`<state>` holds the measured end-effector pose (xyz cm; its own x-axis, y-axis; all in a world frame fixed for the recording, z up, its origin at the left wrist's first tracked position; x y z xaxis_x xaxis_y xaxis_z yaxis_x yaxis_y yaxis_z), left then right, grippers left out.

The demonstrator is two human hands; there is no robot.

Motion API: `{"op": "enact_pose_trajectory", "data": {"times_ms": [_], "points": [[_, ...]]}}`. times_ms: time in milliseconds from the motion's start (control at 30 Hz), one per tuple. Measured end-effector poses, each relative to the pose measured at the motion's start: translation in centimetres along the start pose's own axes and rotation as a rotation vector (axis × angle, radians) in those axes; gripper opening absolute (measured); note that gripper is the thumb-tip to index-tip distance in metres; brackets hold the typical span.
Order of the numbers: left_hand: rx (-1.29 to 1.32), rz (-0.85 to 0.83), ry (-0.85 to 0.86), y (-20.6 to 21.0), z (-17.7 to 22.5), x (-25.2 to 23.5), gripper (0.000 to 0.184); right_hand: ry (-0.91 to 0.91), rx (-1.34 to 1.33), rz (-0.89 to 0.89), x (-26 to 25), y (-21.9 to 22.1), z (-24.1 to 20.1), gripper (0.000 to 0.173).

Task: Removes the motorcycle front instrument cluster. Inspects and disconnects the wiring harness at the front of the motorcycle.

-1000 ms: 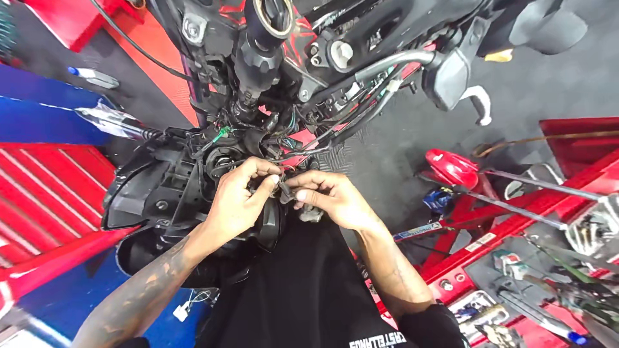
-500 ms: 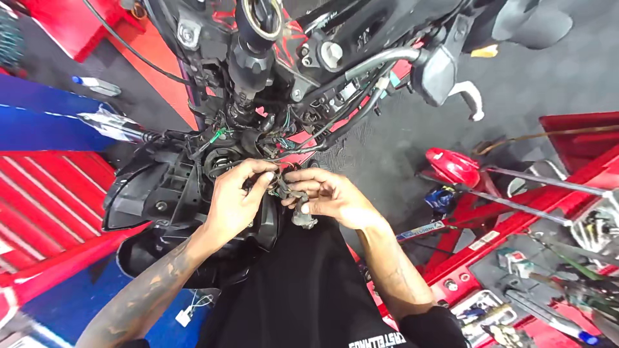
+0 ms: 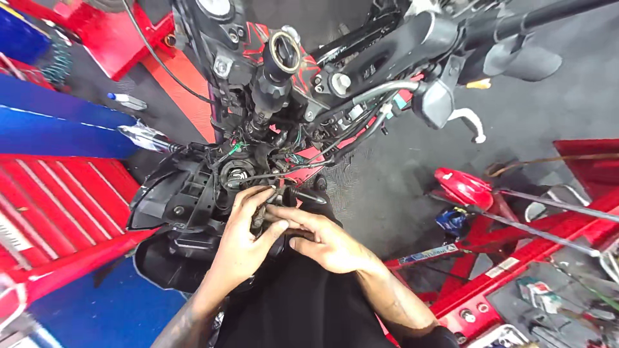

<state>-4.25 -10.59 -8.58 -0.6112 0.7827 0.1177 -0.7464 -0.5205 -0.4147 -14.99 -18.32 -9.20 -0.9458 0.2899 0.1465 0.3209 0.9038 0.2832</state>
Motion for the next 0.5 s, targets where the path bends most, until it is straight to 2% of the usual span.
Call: {"op": "enact_pose_trajectory", "data": {"times_ms": [100,200,267,400,500], "points": [[0.071,-0.046,0.010,-0.1,-0.3,-0.9,0.030,-0.030,-0.041,0.123,-0.4,-1.2,0.2,0.045],[0.002,-0.026,-0.001,-0.7,-0.5,-1.4,0.030,-0.091,0.128,0.414,-0.4,-3.9,0.6,0.026],[-0.025,-0.023,-0.024,-1.7,-0.7,-2.1,0.031,-0.129,0.283,0.544,-0.4,-5.2,0.8,0.021],[-0.048,-0.107,-0.077,-2.4,-1.2,-2.8,0.029,-0.316,0.521,0.485,-1.2,-3.9,0.0,0.029],[-0.095,-0.129,-0.077,-1.9,-1.3,-2.7,0.023,-0.385,0.722,0.428,-2.1,-2.4,-0.3,0.030]]}}
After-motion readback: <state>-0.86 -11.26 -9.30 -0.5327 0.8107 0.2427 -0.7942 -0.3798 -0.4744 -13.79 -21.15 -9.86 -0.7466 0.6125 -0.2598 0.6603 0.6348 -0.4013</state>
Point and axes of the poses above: each hand's wrist, its own x-axis away from the middle knuckle, its own y-axis out of the palm, z = x × y, the point moved 9 cm from there along -x, towards the middle knuckle, and after that the axes turned 10 degrees about z, right-handed, at the moved point
